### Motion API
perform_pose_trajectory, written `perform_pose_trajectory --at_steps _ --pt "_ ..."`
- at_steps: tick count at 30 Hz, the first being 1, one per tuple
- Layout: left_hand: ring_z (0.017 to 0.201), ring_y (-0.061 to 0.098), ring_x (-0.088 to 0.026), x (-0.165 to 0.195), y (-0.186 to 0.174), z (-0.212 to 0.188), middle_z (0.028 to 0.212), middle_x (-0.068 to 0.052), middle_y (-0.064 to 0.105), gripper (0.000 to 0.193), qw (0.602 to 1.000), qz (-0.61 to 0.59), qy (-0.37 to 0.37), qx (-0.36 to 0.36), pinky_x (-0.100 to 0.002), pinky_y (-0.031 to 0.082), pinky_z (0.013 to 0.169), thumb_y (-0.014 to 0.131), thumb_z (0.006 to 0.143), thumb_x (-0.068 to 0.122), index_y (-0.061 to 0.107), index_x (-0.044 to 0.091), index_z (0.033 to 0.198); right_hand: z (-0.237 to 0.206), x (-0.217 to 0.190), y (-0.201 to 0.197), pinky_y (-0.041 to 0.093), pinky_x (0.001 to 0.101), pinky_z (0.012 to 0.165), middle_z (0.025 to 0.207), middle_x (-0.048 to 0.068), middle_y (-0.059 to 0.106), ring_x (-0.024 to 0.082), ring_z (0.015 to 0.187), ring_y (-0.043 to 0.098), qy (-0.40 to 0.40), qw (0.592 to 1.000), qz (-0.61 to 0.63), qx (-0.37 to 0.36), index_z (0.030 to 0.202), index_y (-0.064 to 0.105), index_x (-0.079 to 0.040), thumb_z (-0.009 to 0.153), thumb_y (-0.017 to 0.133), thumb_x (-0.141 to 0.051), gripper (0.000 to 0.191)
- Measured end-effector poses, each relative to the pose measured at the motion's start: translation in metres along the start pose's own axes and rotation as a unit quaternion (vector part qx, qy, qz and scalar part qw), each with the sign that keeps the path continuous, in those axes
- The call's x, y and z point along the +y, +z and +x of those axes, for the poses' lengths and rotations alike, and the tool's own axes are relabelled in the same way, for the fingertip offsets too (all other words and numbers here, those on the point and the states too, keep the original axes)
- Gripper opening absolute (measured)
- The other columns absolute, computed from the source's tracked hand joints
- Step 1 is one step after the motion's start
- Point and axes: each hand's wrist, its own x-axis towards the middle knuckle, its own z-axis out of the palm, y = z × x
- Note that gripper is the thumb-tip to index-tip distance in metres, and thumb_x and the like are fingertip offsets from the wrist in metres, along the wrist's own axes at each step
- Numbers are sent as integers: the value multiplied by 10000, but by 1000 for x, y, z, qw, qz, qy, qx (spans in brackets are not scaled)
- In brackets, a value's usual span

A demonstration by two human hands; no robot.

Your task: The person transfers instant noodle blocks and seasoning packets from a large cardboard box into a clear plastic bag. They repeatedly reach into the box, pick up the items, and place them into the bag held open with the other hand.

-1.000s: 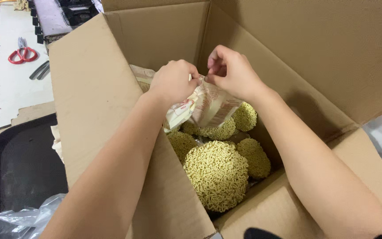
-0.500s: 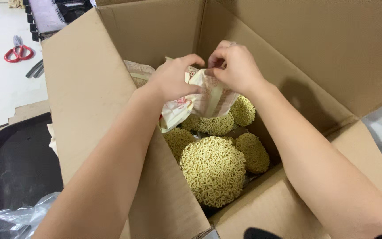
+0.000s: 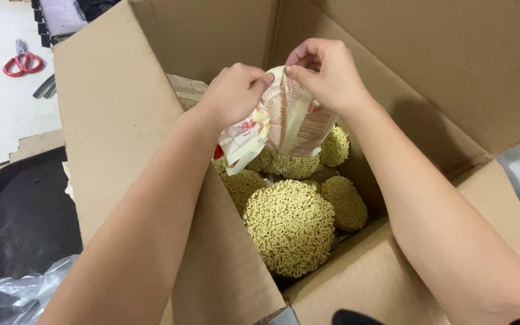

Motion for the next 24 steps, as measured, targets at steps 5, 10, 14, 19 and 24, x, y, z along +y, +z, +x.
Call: perform_pose_trajectory --at_steps 5,10,14,19,24 --pt "864 717 -337 7 -10 -8 897 -123 761 249 996 37 42 76 -462 552 811 661 931 365 793 174 1022 -4 -2 4 577 315 779 886 75 758 145 832 696 8 999 -30 -8 1038 763 -20 951 742 -93 115" --pt "877 733 -318 17 -18 -15 923 -104 766 205 992 97 17 81 -435 573 826 758 850 356 807 234 1008 -2 -7 9 578 327 816 922 94 765 157 890 737 -42 997 -59 -31 1035 738 -23 947 728 -87 110" --pt "866 733 -327 20 -17 -16 925 -106 768 168 988 127 40 82 -449 570 825 724 893 324 795 218 1003 -3 -10 12 565 347 777 900 106 764 183 834 717 -35 996 -68 -36 1030 738 -31 948 724 -99 107" --pt "865 704 -360 14 -7 -16 936 -112 753 124 973 160 130 104 -495 550 760 657 932 242 741 154 949 -5 -7 13 551 346 735 872 95 745 172 782 694 -49 994 -71 -62 1043 711 -23 963 710 -111 119" --pt "816 698 -341 10 -3 -14 903 -96 705 83 938 192 236 167 -488 543 714 624 945 161 651 84 958 5 2 16 556 287 705 866 28 720 105 757 647 59 989 84 -102 1003 675 -45 1030 627 -129 100"
